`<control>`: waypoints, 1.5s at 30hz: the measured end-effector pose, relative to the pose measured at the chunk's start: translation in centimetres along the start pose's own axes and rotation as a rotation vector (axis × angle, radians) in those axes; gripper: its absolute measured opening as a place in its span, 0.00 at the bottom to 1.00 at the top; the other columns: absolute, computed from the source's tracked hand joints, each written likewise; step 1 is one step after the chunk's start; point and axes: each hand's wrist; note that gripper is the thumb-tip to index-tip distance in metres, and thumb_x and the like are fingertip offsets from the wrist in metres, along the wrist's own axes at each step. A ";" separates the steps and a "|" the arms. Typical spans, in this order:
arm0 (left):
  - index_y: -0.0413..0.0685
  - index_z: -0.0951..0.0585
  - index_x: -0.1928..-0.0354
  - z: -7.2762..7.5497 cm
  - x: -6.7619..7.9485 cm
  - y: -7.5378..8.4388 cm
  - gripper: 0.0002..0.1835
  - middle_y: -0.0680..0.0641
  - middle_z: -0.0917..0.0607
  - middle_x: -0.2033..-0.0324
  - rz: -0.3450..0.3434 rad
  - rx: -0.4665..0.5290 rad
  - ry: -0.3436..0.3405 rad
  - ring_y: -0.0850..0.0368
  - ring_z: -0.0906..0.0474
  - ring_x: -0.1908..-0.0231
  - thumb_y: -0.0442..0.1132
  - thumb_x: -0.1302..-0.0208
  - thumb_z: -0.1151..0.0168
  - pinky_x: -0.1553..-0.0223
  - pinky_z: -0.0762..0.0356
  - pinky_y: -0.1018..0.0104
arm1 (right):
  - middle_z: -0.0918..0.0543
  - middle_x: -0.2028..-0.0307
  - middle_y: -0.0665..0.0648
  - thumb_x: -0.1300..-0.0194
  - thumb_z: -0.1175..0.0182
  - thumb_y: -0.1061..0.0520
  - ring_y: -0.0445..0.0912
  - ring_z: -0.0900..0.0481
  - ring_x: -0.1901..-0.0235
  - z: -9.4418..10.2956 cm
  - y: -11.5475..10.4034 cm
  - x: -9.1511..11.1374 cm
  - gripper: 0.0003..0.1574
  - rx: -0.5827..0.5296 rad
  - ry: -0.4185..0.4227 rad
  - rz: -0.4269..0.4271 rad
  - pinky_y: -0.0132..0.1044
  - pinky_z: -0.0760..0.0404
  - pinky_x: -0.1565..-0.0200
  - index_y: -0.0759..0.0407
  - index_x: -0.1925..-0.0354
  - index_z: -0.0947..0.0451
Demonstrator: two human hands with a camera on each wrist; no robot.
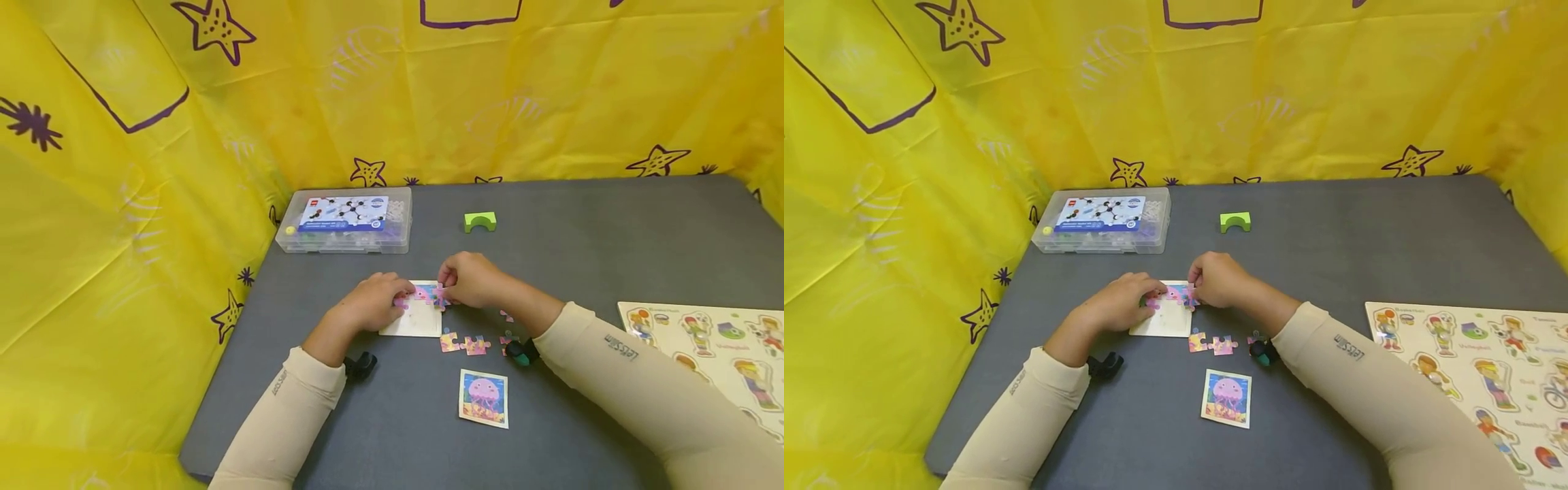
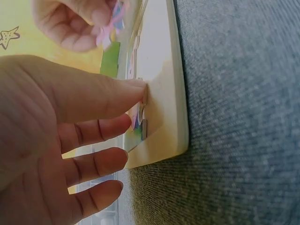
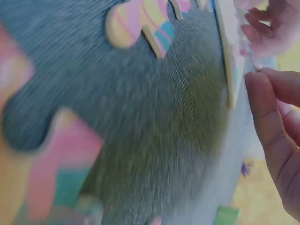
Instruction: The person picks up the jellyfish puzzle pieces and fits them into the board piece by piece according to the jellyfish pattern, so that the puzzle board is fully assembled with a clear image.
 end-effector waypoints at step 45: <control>0.47 0.19 0.42 -0.3 -0.6 -0.1 0.22 0.45 0.16 0.51 0.031 0.029 0.011 0.46 0.22 0.46 0.45 0.35 0.29 0.40 0.27 0.50 | 0.16 0.59 0.56 0.38 0.30 0.49 0.53 0.21 0.57 -0.8 -1.9 -2.4 0.14 0.294 -0.037 -0.012 0.50 0.22 0.54 0.55 0.58 0.18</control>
Point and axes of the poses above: each hand's wrist, its own x-axis away from the middle knuckle, its own z-axis out of the back of the hand, y = z × x
